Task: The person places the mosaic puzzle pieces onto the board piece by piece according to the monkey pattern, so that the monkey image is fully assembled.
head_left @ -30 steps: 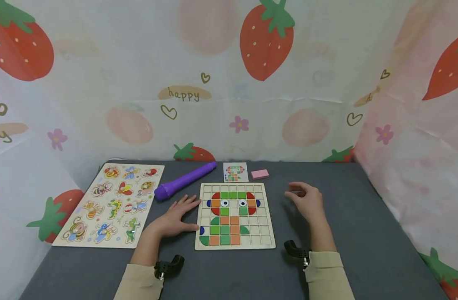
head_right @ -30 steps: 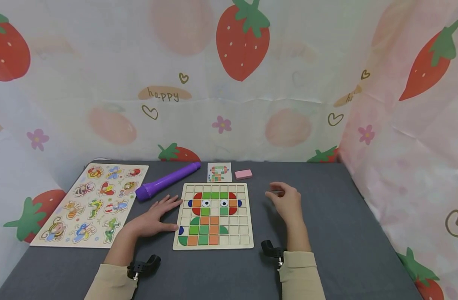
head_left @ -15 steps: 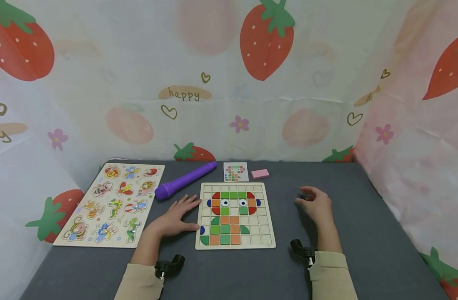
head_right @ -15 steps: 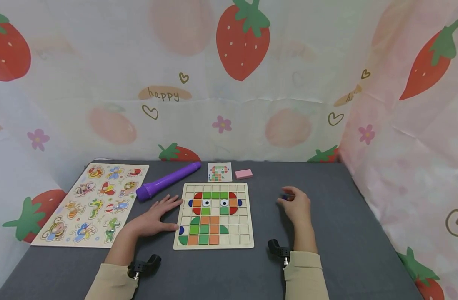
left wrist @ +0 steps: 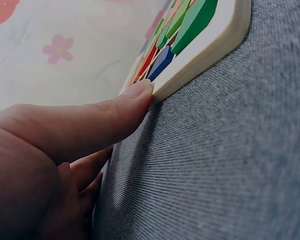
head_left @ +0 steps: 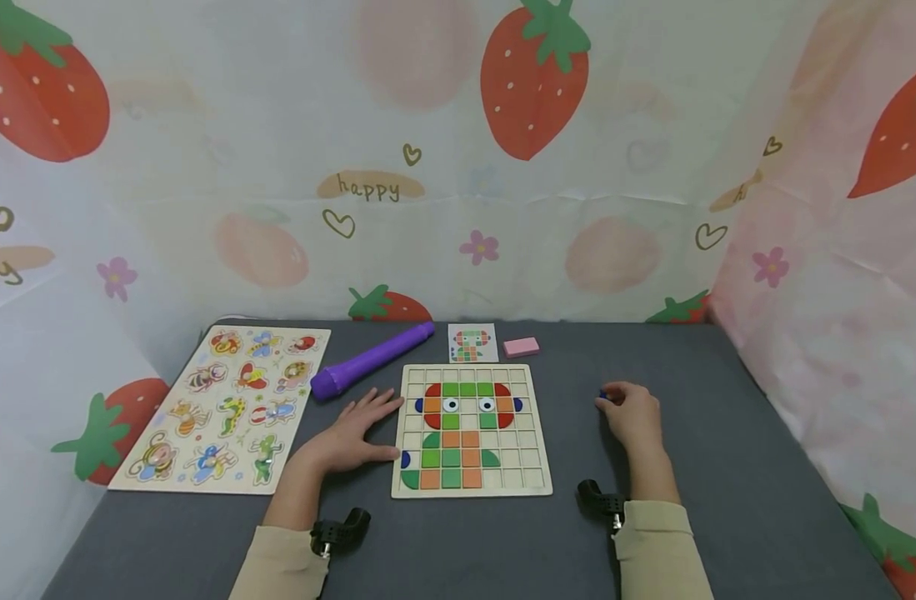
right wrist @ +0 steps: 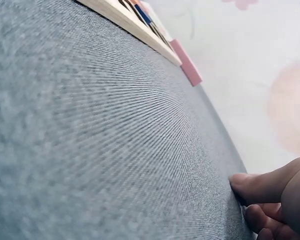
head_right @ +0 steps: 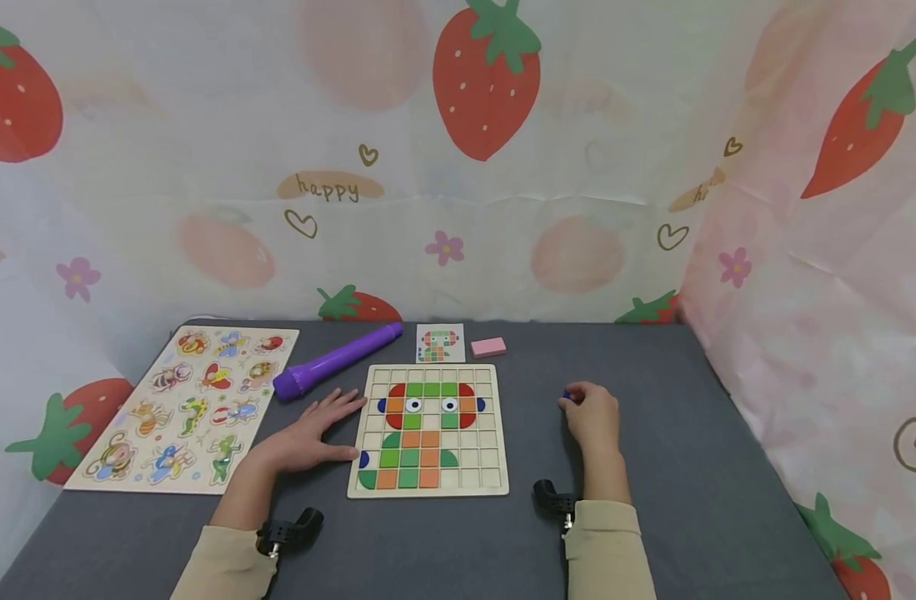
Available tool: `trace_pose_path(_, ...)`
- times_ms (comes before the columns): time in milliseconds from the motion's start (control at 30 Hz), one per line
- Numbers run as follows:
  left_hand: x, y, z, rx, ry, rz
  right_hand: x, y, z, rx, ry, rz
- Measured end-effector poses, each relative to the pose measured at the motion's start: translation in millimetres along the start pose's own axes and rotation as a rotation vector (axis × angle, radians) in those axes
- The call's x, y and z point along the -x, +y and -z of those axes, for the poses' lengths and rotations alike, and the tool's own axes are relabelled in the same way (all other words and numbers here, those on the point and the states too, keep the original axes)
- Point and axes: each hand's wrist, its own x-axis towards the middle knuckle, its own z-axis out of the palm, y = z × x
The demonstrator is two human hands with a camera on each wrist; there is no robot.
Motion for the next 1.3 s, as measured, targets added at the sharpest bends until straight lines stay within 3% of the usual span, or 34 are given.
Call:
trace_pose_path(467, 1.4, 0.6, 0.5, -0.004, 0.000, -0.015, -0.5, -6.1, 7.4, 0.034, -0.061, -0.032)
trace_pose_path(667, 2.7, 2.5, 1.6, 0.001, 0.004, -0.016, 1.2, -12.8, 10.0, -0.054, -0.102, -0.024)
trace_pose_path(967, 2.2, 3.9, 2.4, -0.001, 0.000, -0.012, 3.7, -21.6, 12.9, -0.165, -0.064, -0.015)
trace_pose_path(1167, 2.2, 3.8, 2.3, -0.005, 0.001, -0.005, 8.5, -35.7, 22.5, -0.317, -0.108, -0.015)
trace_pose_path(1300, 2.5, 4.1, 2.3, 0.002, 0.004, -0.019, 14.4, -47.7, 24.9, -0.352, -0.109, 0.027)
